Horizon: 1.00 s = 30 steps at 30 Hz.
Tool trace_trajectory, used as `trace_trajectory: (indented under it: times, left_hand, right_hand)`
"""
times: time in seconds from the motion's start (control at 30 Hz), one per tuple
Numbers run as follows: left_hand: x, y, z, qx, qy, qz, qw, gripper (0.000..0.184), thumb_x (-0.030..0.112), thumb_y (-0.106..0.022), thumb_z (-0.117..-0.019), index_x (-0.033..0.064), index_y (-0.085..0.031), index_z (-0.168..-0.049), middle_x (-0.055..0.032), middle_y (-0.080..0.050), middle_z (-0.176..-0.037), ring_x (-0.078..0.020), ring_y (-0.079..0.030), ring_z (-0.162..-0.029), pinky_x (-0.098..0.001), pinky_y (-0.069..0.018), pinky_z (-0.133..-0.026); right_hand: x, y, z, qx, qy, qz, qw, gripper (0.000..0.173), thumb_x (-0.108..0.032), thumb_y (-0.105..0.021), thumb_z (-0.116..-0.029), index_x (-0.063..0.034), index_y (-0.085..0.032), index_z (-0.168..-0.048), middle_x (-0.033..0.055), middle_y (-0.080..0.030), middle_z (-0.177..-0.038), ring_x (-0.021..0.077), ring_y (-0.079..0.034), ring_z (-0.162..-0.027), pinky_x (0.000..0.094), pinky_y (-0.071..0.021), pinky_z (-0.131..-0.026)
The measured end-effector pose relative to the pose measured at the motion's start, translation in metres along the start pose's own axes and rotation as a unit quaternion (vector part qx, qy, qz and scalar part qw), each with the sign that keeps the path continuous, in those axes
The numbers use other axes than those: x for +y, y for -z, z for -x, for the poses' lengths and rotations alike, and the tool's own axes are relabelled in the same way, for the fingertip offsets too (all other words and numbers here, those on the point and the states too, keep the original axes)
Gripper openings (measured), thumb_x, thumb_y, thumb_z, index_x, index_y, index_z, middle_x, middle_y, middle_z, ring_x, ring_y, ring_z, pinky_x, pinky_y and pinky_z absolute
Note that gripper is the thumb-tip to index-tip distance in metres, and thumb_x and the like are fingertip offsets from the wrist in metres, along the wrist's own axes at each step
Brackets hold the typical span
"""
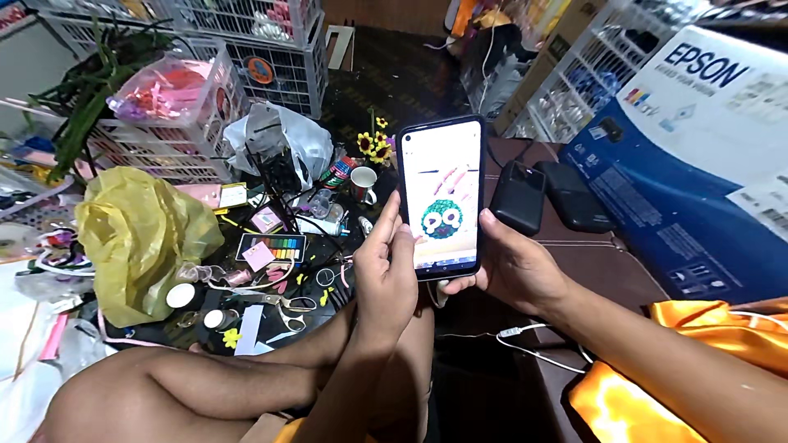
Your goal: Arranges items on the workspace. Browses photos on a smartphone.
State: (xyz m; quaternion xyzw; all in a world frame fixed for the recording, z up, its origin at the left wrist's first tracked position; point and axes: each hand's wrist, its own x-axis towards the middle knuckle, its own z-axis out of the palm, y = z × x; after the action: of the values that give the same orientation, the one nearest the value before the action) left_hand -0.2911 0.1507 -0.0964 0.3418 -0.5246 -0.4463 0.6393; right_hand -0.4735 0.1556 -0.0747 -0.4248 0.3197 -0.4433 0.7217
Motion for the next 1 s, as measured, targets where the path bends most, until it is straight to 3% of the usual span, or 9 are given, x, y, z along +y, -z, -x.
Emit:
trace_trajectory:
  times: [0.53, 1.0]
  left_hand:
    - [0.0047, -0.0019, -0.002, 0.008, 0.017, -0.007, 1.0, 0.042, 0.003, -0.041, -0.1054, -0.0031, -0.05, -0.146, -0.0114, -0.069, -0.125, -0.0065, -0.069, -0.103, -0.0248, -0.057, -0.091]
    - [0.0049, -0.0003, -0.0027, 0.003, 0.03, -0.008, 1.0, 0.046, 0.001, -0.038, -0.1035, -0.0019, -0.049, -0.148, -0.0129, -0.068, -0.129, -0.0091, -0.068, -0.108, -0.0282, -0.0558, -0.095]
  right_hand:
    - [-0.0004, -0.0002, -0.0006, 0.001, -0.002, 0.0, 1.0, 0.04, -0.043, -0.035, -0.1105, -0.0151, -0.053, -0.133, 0.0152, -0.068, -0.124, 0.0287, -0.074, -0.1, 0.0417, -0.0658, -0.074]
    - [-0.0018, -0.0034, -0.0016, 0.024, -0.014, 0.014, 0.999, 0.041, -0.043, -0.033, -0.1105, -0.0157, -0.054, -0.132, 0.0129, -0.069, -0.122, 0.0273, -0.075, -0.098, 0.0414, -0.0659, -0.073]
